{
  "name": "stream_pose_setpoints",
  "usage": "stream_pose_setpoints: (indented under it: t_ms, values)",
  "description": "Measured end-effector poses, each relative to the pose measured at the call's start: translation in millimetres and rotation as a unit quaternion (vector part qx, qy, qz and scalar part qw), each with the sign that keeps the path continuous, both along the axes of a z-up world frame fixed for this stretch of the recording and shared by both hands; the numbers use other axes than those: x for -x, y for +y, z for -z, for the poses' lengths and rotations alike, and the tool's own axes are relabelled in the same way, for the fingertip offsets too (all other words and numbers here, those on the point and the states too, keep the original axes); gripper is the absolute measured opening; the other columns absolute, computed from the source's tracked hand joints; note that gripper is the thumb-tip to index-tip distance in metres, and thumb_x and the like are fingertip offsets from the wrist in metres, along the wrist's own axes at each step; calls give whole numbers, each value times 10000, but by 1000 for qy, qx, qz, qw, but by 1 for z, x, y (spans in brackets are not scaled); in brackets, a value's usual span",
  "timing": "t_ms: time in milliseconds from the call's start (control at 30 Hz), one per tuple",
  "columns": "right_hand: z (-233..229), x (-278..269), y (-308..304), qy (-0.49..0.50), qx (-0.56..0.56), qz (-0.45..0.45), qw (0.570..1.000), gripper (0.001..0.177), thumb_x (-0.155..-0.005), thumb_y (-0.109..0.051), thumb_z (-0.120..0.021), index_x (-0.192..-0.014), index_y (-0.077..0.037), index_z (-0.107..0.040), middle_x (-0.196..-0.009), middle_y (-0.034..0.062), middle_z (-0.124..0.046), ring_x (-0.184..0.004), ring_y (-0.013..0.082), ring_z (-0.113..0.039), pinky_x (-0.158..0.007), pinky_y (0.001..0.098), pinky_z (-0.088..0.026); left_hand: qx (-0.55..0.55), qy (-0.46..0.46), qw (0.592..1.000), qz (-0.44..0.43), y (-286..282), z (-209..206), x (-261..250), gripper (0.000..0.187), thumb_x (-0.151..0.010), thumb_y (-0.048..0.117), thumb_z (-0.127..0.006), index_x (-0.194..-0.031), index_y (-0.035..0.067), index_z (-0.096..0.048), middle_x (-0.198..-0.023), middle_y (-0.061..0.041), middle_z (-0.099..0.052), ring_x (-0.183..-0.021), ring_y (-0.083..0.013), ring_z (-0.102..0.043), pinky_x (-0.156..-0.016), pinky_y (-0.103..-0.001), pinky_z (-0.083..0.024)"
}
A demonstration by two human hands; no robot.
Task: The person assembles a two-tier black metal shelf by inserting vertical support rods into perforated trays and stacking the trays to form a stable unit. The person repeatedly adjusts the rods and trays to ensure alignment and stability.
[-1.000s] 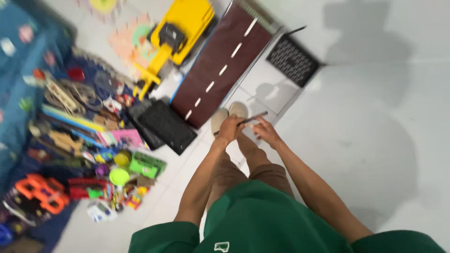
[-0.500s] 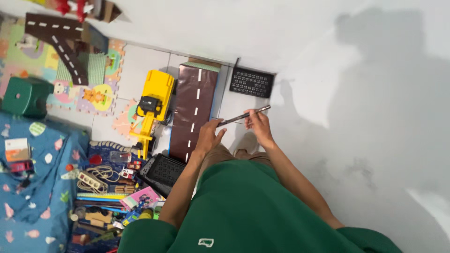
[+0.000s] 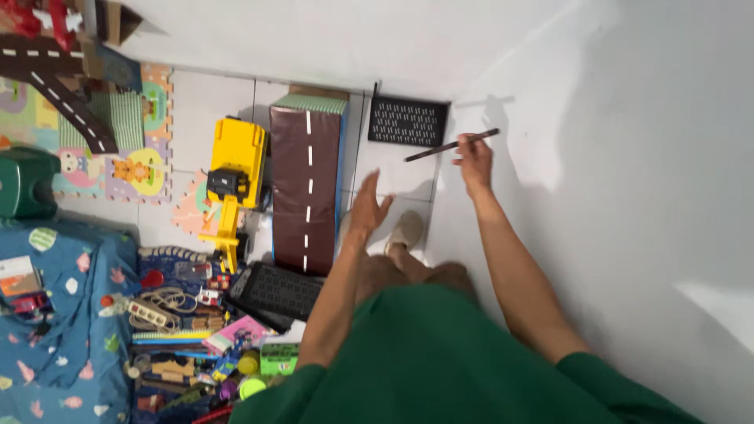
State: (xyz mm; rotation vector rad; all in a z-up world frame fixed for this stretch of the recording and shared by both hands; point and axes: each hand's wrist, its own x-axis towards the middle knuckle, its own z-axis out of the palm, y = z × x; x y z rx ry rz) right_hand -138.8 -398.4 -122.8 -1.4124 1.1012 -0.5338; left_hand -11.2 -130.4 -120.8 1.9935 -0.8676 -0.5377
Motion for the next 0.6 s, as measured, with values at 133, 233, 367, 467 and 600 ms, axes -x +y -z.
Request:
stream_pose_setpoints:
  t_ms: [133,233,367,467,600]
  values:
    - [35,-16,-59,73,91,45,992,174,-1000,-205,-679,-1080,-52,-697,-918,25,-690,-760,66,-659,-607,256,-601,-96,74,991,63,2,78,3,644,-890,242,-740,-1452,47,-492,-1421,-237,-563,-1285,-405,-564,-1073,-454,-459]
    - [105,-30,-101,127,151,55,979,145,-995,-163,-684,-1056,-33,-700,-834,40,-702,-699,102,-650,-608,268,-549,-122,84,984,101,-8,168,-8,558,-909,272,-722,-1405,78,-559,-1363,-207,-628,-1226,-388,-620,-1041,-447,-499]
    - [245,-30,-144,229,159,79,957,135,-991,-162,-686,-1000,-29,-708,-770,8,-719,-689,103,-667,-620,263,-533,-139,56,978,142,-19,324,-16,519,-908,310,-711,-1358,82,-586,-1343,-180,-644,-1182,-384,-628,-1009,-462,-497]
    - [356,-18,-171,202,280,50,937,136,-996,-127,-695,-1012,9,-693,-779,53,-726,-706,133,-683,-667,287,-543,-166,64,970,164,-33,444,-21,524,-914,323,-689,-1367,83,-579,-1349,-172,-638,-1192,-376,-630,-1001,-469,-503]
    - [482,-10,-217,167,323,24,931,126,-1023,-89,-665,-989,32,-671,-807,95,-716,-735,175,-684,-689,325,-548,-242,53,957,154,-72,573,-28,553,-905,298,-699,-1391,75,-559,-1403,-156,-592,-1235,-365,-580,-1008,-529,-465]
